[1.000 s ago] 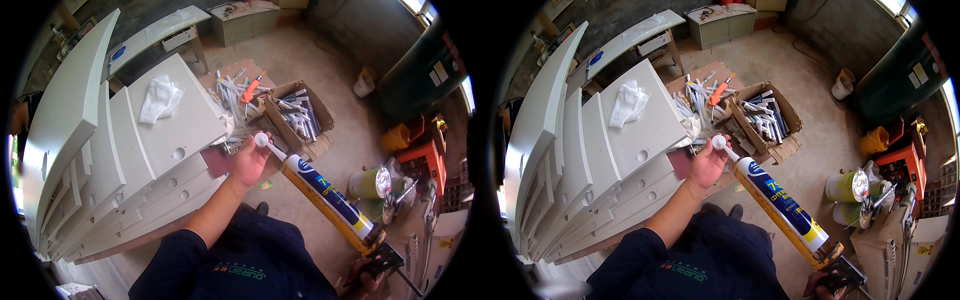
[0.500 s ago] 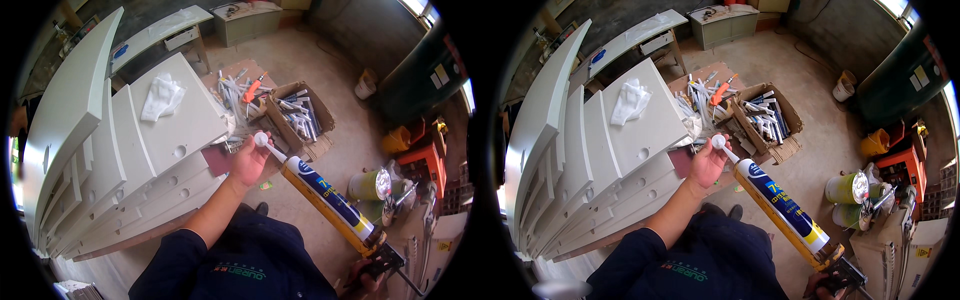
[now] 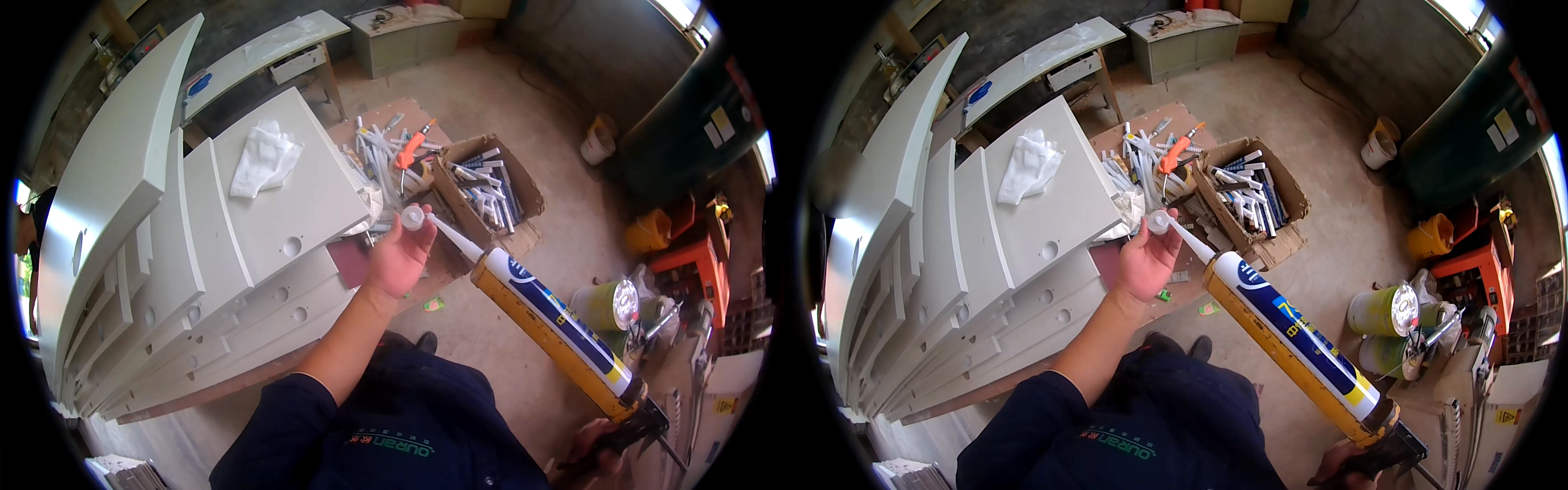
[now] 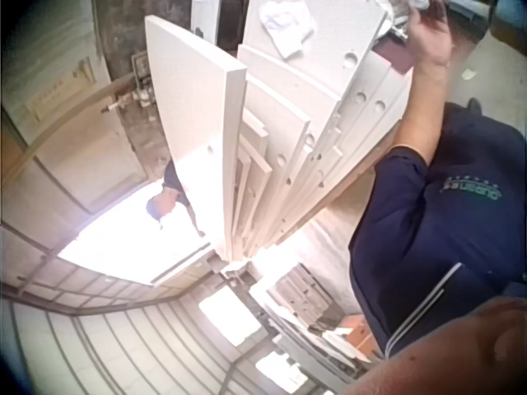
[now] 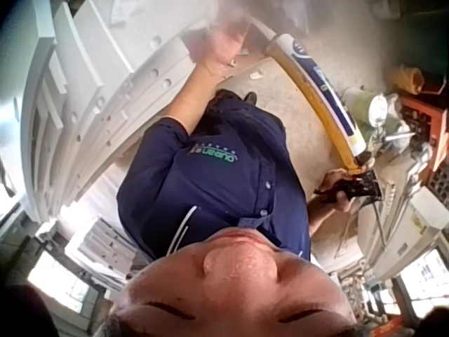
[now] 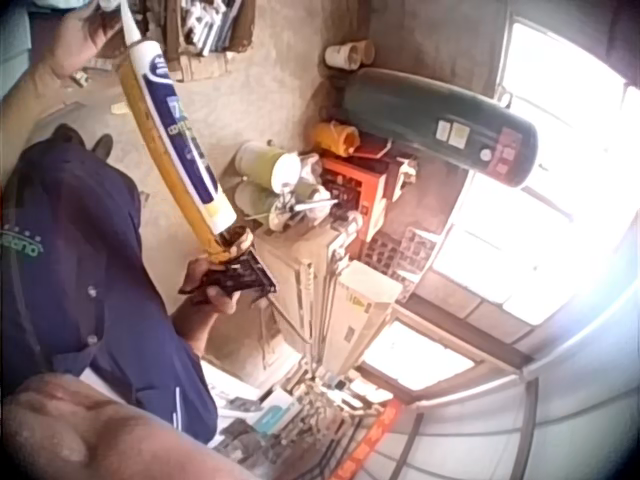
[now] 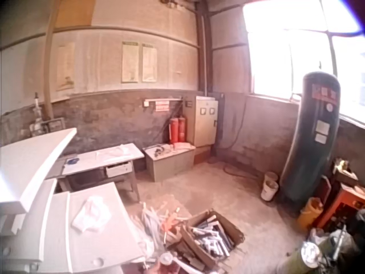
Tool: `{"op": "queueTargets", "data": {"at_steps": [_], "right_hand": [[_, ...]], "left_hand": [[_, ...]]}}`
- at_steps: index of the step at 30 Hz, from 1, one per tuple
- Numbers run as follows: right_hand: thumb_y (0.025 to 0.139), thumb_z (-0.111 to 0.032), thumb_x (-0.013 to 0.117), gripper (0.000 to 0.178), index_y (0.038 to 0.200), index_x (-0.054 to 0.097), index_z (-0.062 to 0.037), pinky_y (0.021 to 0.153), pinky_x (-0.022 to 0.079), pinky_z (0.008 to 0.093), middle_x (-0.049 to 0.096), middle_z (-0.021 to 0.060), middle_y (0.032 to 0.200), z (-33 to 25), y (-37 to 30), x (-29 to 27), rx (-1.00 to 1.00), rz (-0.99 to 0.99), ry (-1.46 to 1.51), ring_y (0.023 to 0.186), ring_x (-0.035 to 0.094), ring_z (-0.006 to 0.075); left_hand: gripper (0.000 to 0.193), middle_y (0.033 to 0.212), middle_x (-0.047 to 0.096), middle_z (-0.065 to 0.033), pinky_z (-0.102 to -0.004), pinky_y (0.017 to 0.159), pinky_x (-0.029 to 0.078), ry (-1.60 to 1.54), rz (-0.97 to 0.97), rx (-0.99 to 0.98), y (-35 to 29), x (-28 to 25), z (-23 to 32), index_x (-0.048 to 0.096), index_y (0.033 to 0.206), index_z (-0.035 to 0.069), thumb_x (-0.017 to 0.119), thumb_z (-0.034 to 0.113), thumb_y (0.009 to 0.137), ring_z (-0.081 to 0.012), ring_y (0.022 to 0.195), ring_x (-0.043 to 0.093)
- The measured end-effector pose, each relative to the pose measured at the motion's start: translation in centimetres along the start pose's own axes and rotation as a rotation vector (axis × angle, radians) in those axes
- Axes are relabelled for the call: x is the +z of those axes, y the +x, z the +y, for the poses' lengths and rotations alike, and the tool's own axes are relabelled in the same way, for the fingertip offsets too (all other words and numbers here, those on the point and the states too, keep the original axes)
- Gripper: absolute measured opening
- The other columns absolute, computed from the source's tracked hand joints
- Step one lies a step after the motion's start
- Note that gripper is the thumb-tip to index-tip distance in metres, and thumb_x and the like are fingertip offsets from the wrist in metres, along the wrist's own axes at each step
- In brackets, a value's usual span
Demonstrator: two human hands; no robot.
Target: The person applies adhesive into pre-drilled holes on white furniture panels using a caulking gun. They then insert small white plastic plugs into the holes to secure them. The person handles multiple panels, stacking them and moving them within the workshop.
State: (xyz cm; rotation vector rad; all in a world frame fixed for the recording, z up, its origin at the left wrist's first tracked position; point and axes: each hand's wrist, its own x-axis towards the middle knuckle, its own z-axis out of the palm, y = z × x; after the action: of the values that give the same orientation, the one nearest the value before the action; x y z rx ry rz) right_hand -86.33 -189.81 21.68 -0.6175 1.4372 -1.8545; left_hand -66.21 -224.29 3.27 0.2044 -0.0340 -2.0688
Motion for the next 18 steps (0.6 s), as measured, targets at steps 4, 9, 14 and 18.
{"op": "queueTargets", "data": {"at_steps": [4,9,14,18], "right_hand": [[0.078,-0.03,0.065,0.031,0.091,0.055,-0.0033,0.042,0.042,0.0279,0.052,0.0102,0.057,0.2,2.2,-0.6,-0.049,-0.208,0.26,0.043,0.048,0.0208],[0.09,-0.026,0.053,0.058,0.142,0.034,-0.0074,0.048,0.054,0.043,0.06,0.0183,0.086,6.2,5.0,-5.6,-0.077,-0.366,0.631,0.06,0.059,0.0291],[0.075,-0.005,0.051,0.071,0.143,0.029,-0.01,0.092,0.048,0.0689,0.055,0.028,0.126,11.0,8.0,-3.6,0.23,-0.451,0.887,0.115,0.057,0.0453],[0.066,-0.005,0.053,0.077,0.141,0.035,-0.0103,0.098,0.042,0.0696,0.053,0.0262,0.133,15.0,9.5,-0.3,0.397,-0.425,0.856,0.125,0.051,0.0437]], "left_hand": [[0.032,0.126,0.058,-0.0163,-0.0388,0.101,0.05,-0.037,0.028,-0.011,-0.3,-0.1,0.5,0.052,0.123,0.002,0.049,0.026,0.102,-0.0271,0.108,0.061],[0.033,0.125,0.058,-0.0165,-0.0389,0.099,0.051,0.002,0.021,-0.006,-2.2,-0.2,0.3,0.052,0.122,0.001,0.049,0.027,0.102,-0.0269,0.108,0.061],[0.035,0.122,0.059,-0.0167,-0.0391,0.097,0.051,0.084,0.137,0.017,-7.1,-1.2,0.7,0.052,0.122,0.001,0.051,0.029,0.101,-0.027,0.106,0.061],[0.035,0.121,0.06,-0.017,-0.0404,0.097,0.051,0.12,0.259,0.089,-12.4,-2.0,1.3,0.052,0.123,0.001,0.049,0.029,0.102,-0.0269,0.106,0.061]]}}
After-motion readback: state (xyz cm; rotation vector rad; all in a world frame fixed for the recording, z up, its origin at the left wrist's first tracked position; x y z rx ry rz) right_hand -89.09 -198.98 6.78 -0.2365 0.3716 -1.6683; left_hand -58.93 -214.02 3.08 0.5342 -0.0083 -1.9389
